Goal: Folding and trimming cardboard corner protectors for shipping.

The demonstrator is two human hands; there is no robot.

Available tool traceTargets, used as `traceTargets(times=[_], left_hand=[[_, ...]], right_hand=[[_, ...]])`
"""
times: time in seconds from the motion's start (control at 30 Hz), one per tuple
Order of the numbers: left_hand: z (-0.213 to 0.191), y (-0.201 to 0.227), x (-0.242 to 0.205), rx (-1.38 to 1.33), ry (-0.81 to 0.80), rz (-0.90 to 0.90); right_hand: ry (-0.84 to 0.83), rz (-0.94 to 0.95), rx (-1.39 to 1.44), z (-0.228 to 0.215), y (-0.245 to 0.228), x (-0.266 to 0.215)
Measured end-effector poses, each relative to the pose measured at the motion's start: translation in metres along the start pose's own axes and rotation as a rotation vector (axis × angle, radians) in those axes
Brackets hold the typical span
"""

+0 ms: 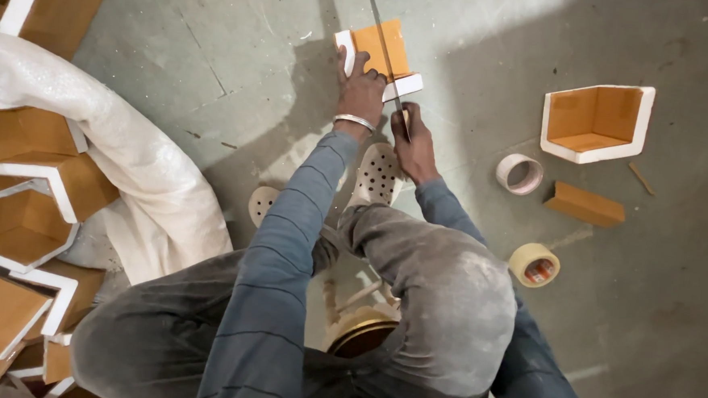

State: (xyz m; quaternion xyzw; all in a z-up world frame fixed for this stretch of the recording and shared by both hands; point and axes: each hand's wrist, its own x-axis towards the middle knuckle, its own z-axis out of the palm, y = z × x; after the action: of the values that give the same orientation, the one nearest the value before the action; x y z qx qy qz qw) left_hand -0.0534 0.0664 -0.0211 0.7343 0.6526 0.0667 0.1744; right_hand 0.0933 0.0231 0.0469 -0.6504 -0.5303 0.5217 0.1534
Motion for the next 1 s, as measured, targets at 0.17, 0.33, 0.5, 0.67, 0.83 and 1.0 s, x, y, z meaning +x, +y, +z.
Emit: traceTargets(times=[0.17,0.33,0.5,0.67,0.83,1.0], left_hand=[[0.011,-0.003,0.003,-0.044,0.057,0.002],[0.077,-0.024,0.024,-0.154,0.066,-0.123],[0.031,-0.007,0.029,0.047,-0.141,-0.159],[-0.049,0.001,0.025,-0.058,-0.45,-0.099],[-0.064,0.008,0.002,-0.096,-0.425,-0.094],[-0.027,0.0,-0.031,-0.082,0.05,0.023]], right_hand=[[-0.012,-0.061,-0.02,0.0,0.006,0.018],[0.104,-0.423,-0.114,0.021,0.088,0.05],[-0.087,0.009,0.049,-0.021,-0.003,0.001],[-0.121,0.096,0.071,-0.04,-0.049,-0.034],[-0.121,0.128,-0.028,-0.04,-0.061,-0.042],[-0.109,0.103,-0.015,-0.025,-0.038,-0.03]])
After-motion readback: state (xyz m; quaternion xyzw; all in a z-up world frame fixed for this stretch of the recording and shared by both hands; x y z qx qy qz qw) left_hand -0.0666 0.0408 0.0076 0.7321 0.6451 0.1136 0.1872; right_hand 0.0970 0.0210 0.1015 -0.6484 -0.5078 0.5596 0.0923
